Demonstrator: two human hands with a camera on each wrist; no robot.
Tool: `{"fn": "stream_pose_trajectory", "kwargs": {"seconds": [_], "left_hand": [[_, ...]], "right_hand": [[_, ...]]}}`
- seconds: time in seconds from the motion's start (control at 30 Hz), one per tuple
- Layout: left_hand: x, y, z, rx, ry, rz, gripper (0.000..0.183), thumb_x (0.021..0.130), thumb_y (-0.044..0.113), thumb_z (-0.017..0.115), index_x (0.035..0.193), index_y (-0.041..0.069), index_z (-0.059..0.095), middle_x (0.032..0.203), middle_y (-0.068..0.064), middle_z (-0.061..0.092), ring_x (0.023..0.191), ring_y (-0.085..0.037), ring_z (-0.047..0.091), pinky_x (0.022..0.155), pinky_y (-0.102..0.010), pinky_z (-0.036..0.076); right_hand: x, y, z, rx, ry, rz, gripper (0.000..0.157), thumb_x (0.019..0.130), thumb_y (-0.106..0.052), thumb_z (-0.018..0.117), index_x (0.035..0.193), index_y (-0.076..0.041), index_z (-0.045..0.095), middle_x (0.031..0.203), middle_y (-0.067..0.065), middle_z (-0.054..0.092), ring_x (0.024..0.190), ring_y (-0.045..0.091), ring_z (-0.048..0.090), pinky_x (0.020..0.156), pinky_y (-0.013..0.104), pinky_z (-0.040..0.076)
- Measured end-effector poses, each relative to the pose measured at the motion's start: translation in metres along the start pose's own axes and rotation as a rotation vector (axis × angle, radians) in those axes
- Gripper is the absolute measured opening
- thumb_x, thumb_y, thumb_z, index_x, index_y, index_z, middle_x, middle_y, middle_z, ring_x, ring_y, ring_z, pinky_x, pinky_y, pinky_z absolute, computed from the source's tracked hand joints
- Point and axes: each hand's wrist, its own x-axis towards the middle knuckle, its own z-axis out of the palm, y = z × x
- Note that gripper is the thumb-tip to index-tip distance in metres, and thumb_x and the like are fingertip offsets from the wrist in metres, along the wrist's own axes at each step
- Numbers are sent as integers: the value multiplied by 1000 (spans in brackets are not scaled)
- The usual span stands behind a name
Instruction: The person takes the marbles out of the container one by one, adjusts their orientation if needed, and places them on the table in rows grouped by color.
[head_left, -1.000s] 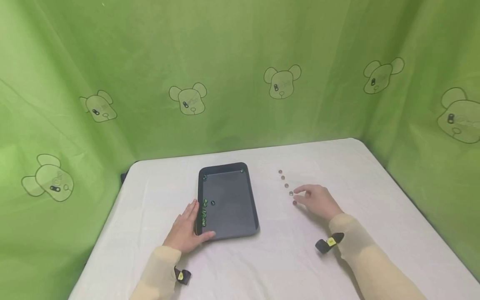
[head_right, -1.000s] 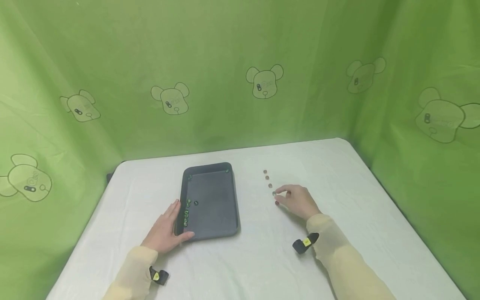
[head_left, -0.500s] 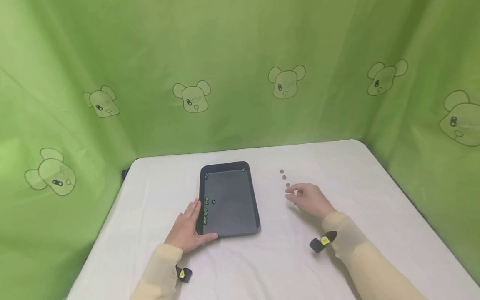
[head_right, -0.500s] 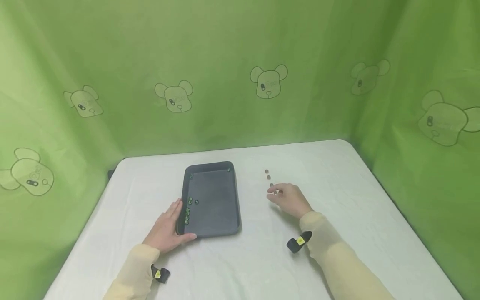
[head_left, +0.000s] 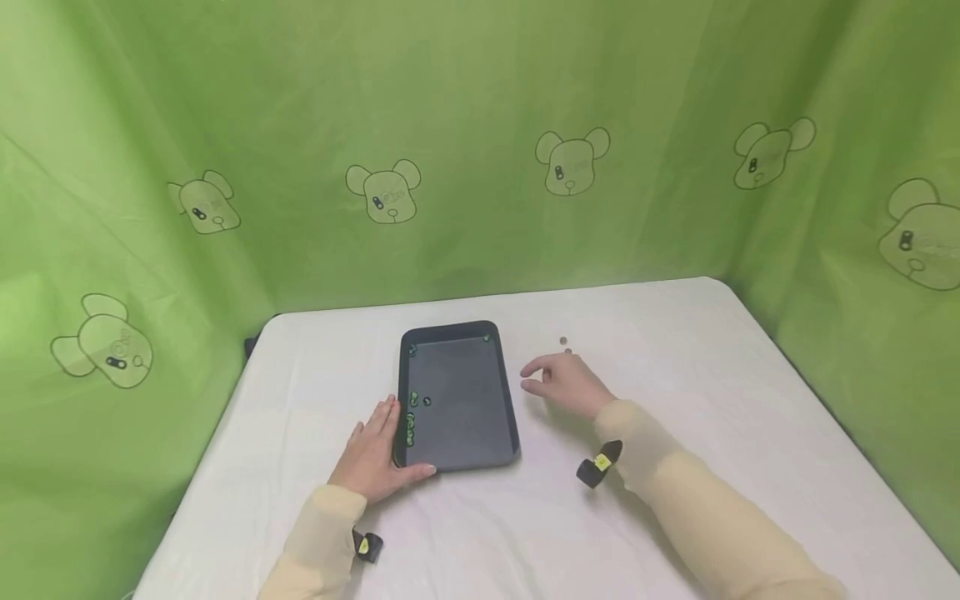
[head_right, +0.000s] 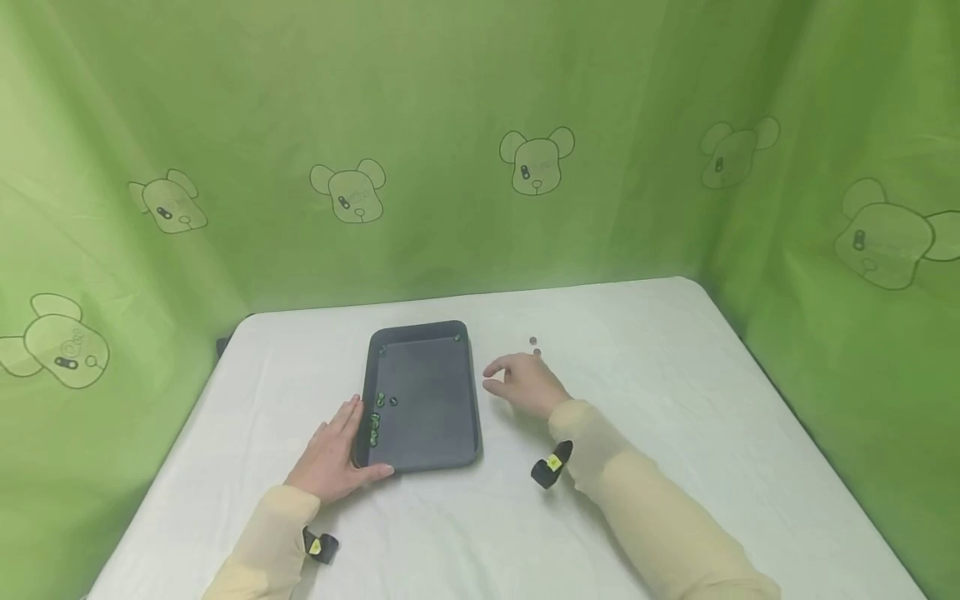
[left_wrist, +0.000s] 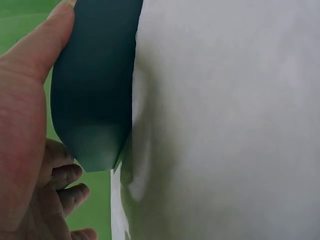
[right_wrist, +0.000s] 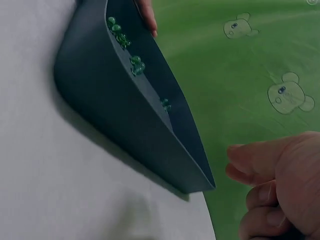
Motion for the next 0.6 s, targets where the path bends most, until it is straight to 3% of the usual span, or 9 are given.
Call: {"fn": "stream_pose_trajectory", "kwargs": {"seconds": [0.13,0.27,0.6], "left_hand": [[-1,0,-1,1,2,-5,124,68,79,63,153,2,17,159,-12,16,145,-27,17,115,-54,21],[-1,0,-1,-1,1,-12,123,68,79,63,153,2,17,159,-12,16,145,-27,17,115,-54,20],[-1,0,1,-12,9,-6,121,70,76,65,152,0,18,159,-12,17,145,-27,18,114,-55,21]], "right_hand": [[13,-10,10,-12,-20,-19,24,88,-29,70,107,-14,73,62,-3,53,57,12,47,67,37,45],[27,-23,21,-11,-52,-34,25,87,-27,72,107,-12,74,63,-3,54,56,12,47,53,29,43],[52,-67,62,-46,-196,-126,22,86,-28,72,104,-14,74,60,-8,59,48,6,52,46,22,43]]}}
